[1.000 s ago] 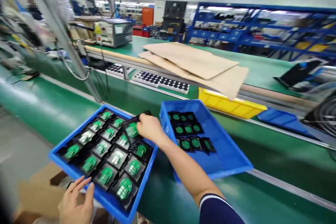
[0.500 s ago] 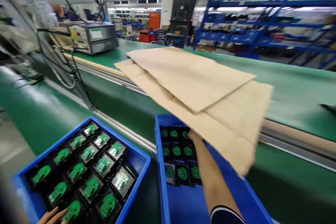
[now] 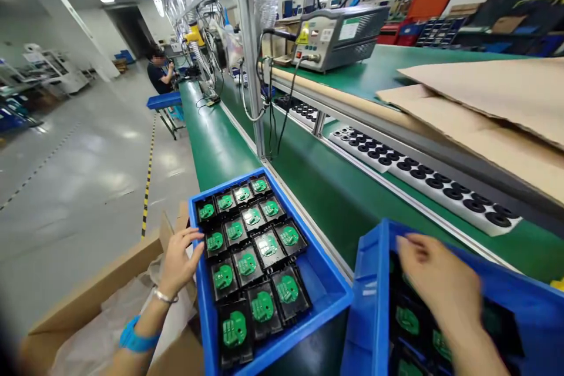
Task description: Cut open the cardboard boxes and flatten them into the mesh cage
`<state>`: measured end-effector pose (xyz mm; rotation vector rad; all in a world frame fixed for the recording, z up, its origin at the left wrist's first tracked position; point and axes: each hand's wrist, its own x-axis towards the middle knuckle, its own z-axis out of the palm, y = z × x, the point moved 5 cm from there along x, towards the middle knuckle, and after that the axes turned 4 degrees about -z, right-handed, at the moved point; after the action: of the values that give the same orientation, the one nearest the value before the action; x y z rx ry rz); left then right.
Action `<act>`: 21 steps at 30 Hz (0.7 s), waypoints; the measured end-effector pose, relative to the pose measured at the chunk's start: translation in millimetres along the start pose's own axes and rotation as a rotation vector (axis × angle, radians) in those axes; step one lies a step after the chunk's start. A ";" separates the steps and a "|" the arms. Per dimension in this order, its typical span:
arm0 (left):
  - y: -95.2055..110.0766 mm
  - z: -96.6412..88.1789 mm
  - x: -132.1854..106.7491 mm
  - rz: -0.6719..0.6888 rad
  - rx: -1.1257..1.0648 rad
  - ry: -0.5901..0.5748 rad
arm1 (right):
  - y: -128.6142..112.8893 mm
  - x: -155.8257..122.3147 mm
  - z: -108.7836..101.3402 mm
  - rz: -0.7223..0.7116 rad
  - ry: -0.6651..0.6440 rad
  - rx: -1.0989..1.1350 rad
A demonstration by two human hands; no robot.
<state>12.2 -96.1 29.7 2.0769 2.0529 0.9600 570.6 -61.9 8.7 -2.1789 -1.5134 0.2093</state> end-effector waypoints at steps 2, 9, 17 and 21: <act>-11.8 5.3 27.9 -0.005 -0.024 -0.023 | -118.5 -12.0 22.7 -0.229 -0.200 0.114; -19.8 50.7 58.0 0.056 -0.033 -0.104 | -294.4 -36.7 140.8 -0.550 -0.648 -0.207; 26.2 95.4 73.4 0.272 -0.001 -0.345 | -239.0 -68.6 138.1 -0.317 -0.547 -0.428; 70.6 140.1 107.5 0.505 0.147 -0.489 | -238.4 -78.5 148.6 -0.339 -0.553 -0.420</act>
<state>130.5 47.5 -9.7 2.6368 1.4249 0.2745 283.0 -24.1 -22.1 -2.2291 -2.3930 0.4395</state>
